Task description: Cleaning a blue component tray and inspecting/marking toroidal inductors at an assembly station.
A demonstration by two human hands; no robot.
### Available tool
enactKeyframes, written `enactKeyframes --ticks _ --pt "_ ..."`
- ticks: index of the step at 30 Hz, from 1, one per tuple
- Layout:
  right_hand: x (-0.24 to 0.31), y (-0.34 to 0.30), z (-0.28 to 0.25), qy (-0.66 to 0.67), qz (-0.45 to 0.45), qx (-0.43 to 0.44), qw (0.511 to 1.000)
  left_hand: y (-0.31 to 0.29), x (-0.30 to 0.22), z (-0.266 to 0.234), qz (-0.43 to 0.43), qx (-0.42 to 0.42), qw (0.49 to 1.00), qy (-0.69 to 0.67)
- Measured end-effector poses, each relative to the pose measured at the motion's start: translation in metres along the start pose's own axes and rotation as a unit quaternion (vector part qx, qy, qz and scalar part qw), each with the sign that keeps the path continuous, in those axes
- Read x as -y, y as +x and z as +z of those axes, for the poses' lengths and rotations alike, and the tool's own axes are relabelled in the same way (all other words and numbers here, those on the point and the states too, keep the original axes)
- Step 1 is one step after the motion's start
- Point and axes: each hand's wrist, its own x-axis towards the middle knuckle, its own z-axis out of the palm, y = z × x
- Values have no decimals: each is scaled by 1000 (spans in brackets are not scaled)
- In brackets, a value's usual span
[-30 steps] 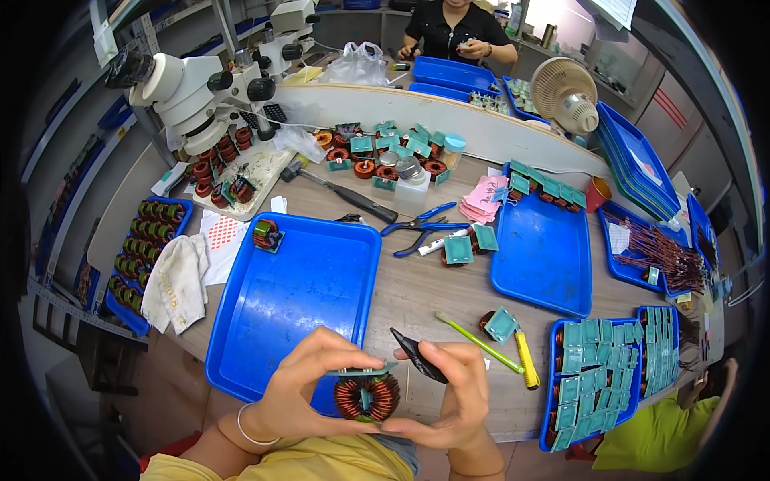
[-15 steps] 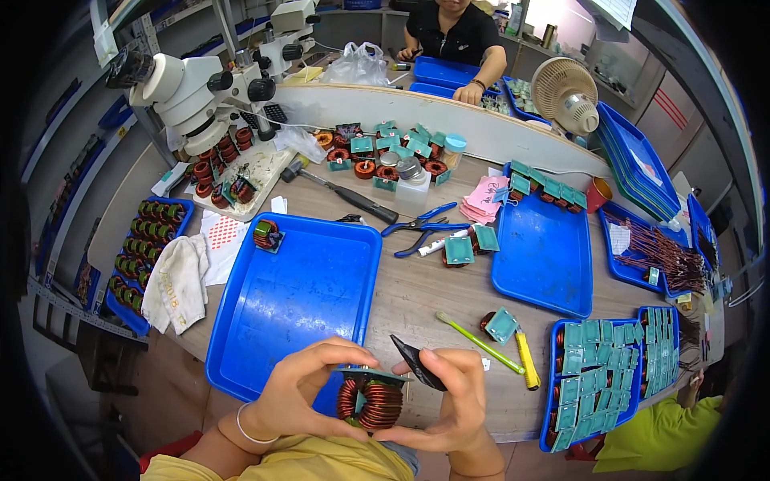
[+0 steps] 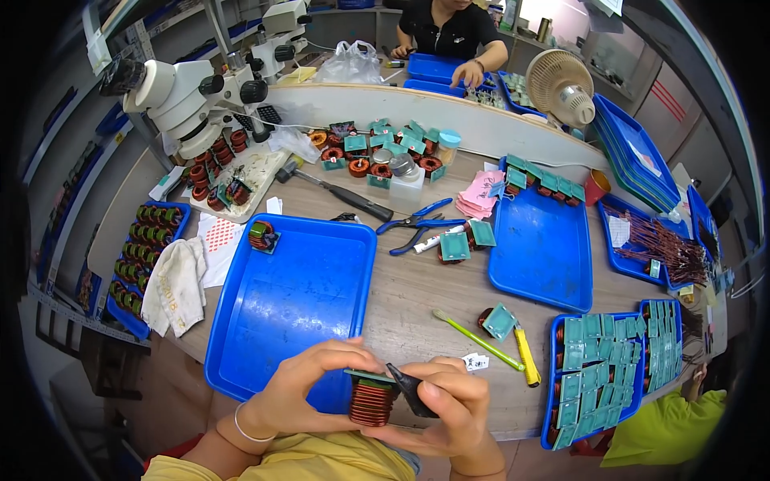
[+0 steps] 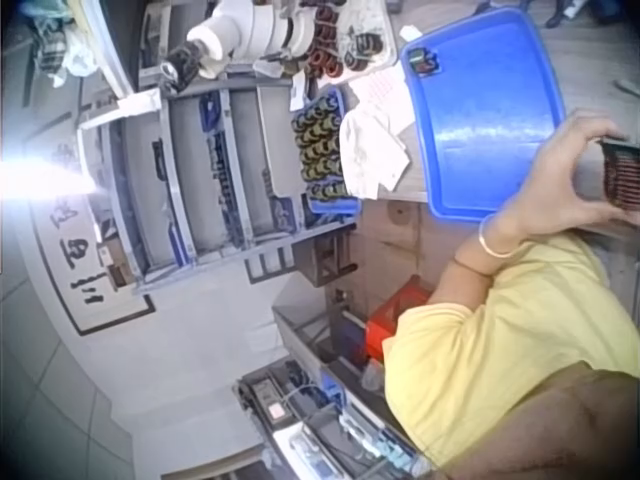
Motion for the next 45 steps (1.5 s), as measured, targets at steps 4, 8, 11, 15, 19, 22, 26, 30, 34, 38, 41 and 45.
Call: enactKeyframes --ticks 4,8,11,15,19,22,26,30,34,38,41,45 --pt "1 4 -3 -22 3 26 999 3 -8 3 29 -9 988 154" --pt "-1 7 -4 -37 22 26 999 0 -7 6 32 -44 986 155" --pt "-3 5 -6 -20 43 -31 998 -3 -5 4 39 -60 985 158" --pt "-6 3 -14 51 48 -123 990 0 -7 0 50 -48 988 141" --pt "-4 7 -13 17 46 -81 995 -2 -5 -1 40 -48 988 138" --pt "-3 7 -13 6 44 -51 998 -1 -7 0 4 -53 991 122" --pt "1 8 -11 7 62 -69 996 2 -7 0 12 -37 992 123" --pt "-1 8 -12 31 65 -30 997 2 -4 -1 12 -15 992 126" --pt "-2 10 -16 20 52 16 998 3 -3 1 14 -1 991 136" --pt "0 11 -15 15 47 23 999 3 -3 2 18 1 991 130" --pt "-2 10 -13 17 44 30 998 3 -3 2 16 5 991 130" --pt "-1 10 -13 -5 38 31 999 3 -4 2 18 8 992 126"
